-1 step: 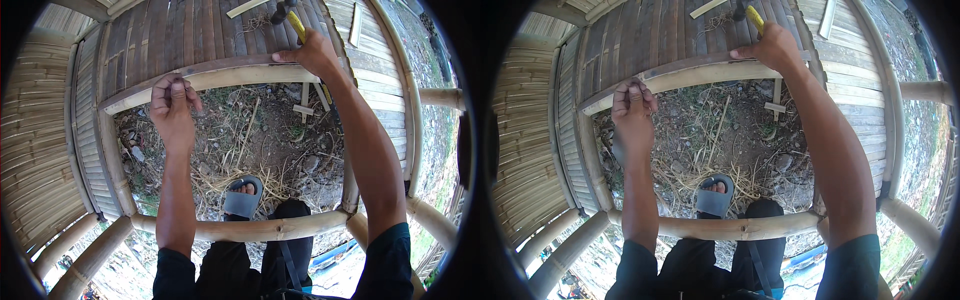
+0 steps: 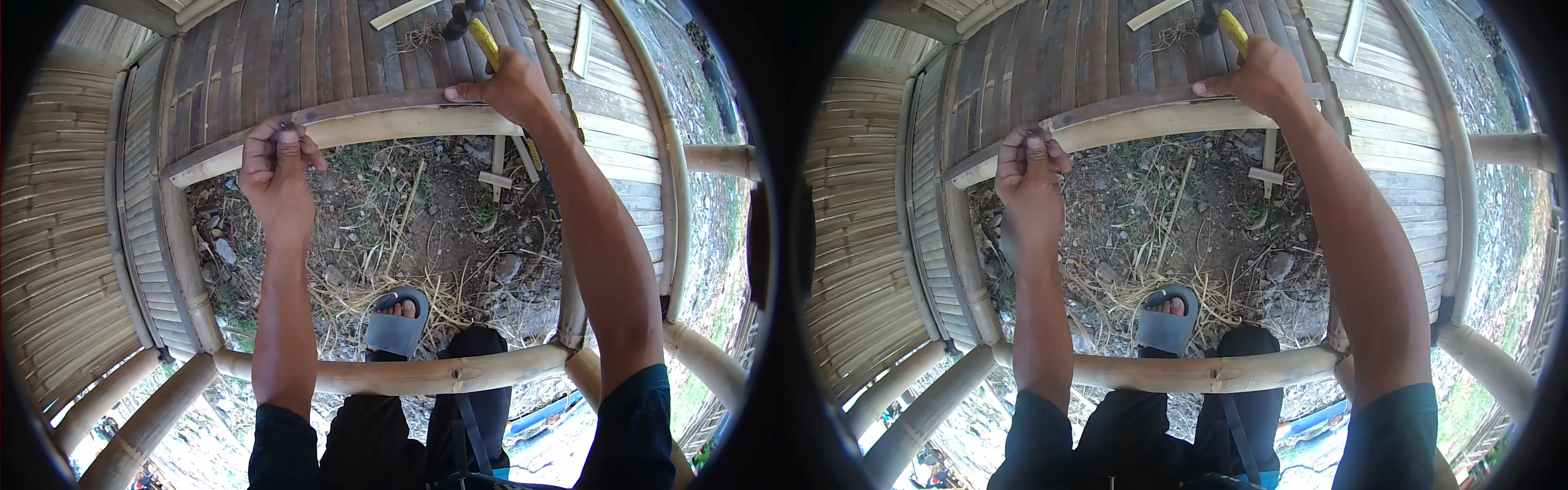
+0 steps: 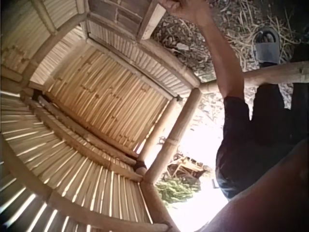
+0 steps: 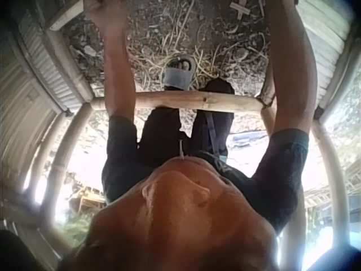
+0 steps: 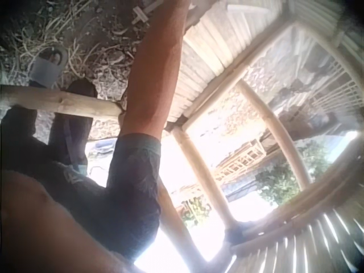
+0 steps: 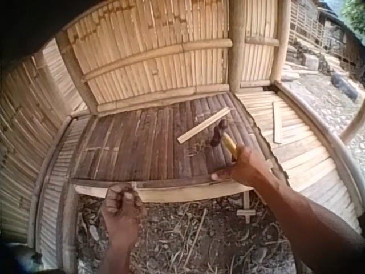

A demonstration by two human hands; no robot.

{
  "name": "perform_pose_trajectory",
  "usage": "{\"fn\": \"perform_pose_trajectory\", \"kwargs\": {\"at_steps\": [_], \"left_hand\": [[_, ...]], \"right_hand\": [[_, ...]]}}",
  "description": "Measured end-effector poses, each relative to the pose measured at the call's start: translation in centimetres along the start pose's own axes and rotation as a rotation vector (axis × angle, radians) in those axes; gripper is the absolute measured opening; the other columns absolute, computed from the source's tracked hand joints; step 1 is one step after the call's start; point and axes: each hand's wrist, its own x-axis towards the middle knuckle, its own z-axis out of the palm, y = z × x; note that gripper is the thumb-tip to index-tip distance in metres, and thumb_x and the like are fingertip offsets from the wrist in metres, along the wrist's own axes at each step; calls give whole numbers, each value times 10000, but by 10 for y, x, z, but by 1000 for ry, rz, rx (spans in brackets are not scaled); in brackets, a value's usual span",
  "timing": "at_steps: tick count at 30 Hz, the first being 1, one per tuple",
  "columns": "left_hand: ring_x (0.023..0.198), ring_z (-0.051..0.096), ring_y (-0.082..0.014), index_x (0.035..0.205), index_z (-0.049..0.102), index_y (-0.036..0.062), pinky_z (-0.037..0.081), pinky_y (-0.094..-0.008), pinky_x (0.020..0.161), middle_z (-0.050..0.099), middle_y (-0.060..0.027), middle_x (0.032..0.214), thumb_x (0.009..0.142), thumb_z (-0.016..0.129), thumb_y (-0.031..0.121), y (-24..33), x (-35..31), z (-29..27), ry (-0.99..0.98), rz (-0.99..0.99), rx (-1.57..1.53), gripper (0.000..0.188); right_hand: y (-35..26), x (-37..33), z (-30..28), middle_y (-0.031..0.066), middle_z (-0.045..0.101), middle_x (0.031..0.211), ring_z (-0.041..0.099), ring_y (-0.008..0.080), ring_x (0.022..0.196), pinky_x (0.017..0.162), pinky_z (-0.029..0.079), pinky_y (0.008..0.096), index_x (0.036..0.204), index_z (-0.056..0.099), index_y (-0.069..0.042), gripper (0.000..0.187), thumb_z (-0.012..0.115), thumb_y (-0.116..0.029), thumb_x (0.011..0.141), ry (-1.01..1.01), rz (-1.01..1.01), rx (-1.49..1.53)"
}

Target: Repairing or building a bamboo structure by sawing poles, hammering nails, and positioning bamboo slats.

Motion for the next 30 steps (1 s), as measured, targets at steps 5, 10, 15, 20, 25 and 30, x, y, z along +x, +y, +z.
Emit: {"fn": "perform_pose_trajectory", "kwargs": {"at_steps": [5, 10, 15, 20, 25, 30], "left_hand": [[843, 671, -122, 1160, 735, 9, 541, -260, 799, 738, -66, 993, 1004, 746, 55, -13, 36, -25, 79, 105, 230, 163], [947, 672, -116, 1040, 809, 41, 529, -294, 863, 761, -27, 987, 948, 800, 38, -36, 63, -41, -31, 116, 353, 93], [945, 688, -133, 1066, 797, 17, 531, -290, 870, 782, -66, 999, 952, 788, 45, -44, 64, -34, -102, 108, 454, 118], [960, 690, -132, 1077, 804, 30, 541, -302, 898, 783, -52, 1022, 957, 796, 83, -46, 69, -31, -155, 52, 430, 132], [973, 717, -174, 1042, 809, 48, 557, -320, 890, 779, -83, 1030, 935, 793, 49, -52, 72, -37, -137, 73, 438, 109], [1010, 684, -124, 1128, 809, 46, 530, -289, 930, 772, -46, 1080, 998, 729, 41, -55, 73, -37, -234, 165, 512, 153]], "right_hand": [[6, 0, 5, 203, 724, 912, 735, 305, 881, 796, 565, 442, 1127, 666, 97, 947, 997, -620, 603, 34, -7, -8], [1, 3, 5, 206, 729, 930, 737, 309, 896, 810, 571, 423, 1173, 660, 97, 992, 988, -639, 594, -7, 40, -22], [-3, 1, 3, 213, 733, 962, 737, 324, 924, 837, 567, 431, 1211, 656, 97, 996, 986, -627, 612, 21, 46, -42], [-4, -5, 5, 220, 732, 993, 729, 324, 944, 854, 559, 445, 1218, 653, 86, 962, 983, -608, 640, 66, 20, -66], [-17, -4, 0, 222, 729, 1013, 724, 314, 963, 864, 553, 440, 1219, 646, 92, 955, 981, -599, 652, -33, 101, -67], [-13, -7, 0, 232, 741, 1004, 742, 327, 971, 845, 571, 453, 1196, 658, 98, 947, 982, -602, 645, 23, 75, -71]]}}
